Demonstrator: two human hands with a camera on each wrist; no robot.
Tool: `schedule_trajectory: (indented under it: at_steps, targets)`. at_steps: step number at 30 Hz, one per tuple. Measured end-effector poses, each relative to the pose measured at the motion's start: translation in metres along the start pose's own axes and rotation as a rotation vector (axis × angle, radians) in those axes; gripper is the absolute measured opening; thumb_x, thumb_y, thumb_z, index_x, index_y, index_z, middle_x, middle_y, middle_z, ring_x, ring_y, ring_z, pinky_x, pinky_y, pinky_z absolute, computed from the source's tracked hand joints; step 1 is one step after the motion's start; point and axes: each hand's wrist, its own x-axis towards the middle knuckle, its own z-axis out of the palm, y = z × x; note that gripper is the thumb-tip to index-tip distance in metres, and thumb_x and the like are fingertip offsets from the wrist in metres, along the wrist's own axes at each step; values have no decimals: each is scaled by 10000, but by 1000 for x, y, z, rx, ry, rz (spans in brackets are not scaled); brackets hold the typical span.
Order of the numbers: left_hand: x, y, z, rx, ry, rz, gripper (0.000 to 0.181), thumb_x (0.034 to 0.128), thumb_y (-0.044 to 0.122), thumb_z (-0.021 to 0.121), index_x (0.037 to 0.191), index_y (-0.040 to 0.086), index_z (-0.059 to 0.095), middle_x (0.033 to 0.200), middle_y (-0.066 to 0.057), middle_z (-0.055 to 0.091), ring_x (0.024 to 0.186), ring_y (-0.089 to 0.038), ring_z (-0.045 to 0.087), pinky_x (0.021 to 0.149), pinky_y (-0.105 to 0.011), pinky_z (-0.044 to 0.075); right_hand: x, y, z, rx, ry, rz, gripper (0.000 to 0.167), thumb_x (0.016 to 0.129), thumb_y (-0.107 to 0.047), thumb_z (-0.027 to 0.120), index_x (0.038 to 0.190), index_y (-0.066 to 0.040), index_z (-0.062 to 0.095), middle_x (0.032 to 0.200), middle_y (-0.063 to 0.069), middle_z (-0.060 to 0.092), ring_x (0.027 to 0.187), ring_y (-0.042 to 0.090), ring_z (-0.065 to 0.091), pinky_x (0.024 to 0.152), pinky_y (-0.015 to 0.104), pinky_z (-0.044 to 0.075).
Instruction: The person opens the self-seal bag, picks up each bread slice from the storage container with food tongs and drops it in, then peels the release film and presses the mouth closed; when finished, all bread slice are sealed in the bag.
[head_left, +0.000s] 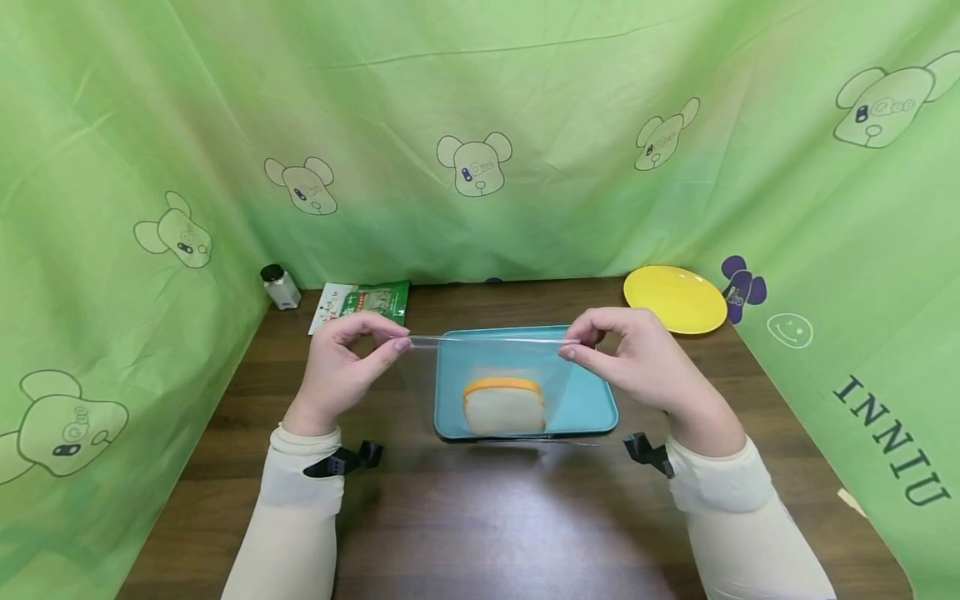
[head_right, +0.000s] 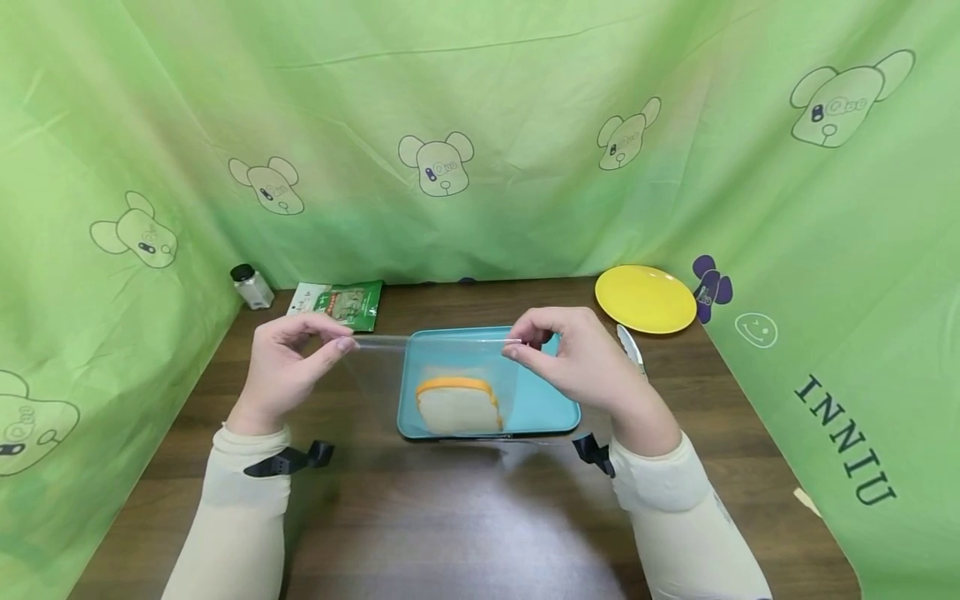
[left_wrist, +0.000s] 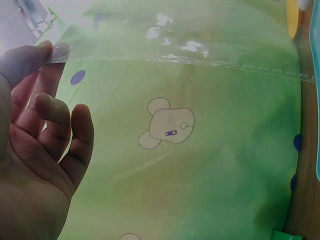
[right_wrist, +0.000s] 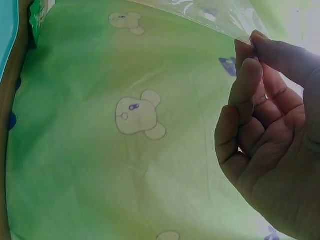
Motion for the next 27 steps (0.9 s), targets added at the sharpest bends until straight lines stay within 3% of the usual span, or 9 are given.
schedule_trajectory:
  at_steps: [8,14,27]
  targets:
    - [-8,2,-22,4,60,5,139,874,-129,765,966,-25,767,848,-135,756,772,-159,690,679,-229,540,11,-7,21,34,-1,-29,159,919,-112,832,888,-253,765,779,-107,666,756,110,599,644,266,488]
    - [-19,1,-44,-19,75,-13,201,826,-248,718,954,-94,737,868,-102,763,827,-136,711,743,-214,558,23,-11,40,87,-47,-40,126,937,-166,823,886,-263,761,764,-110,666,736,131,609,624,278,485]
    - [-43,9,-92,-42,108,-92,201,831,-279,675,973,-144,717,879,-105,770,759,-131,712,660,-200,532,40,-22,84,168,-152,-74,84,949,-161,808,922,-232,773,799,-105,701,731,116,635,621,307,517]
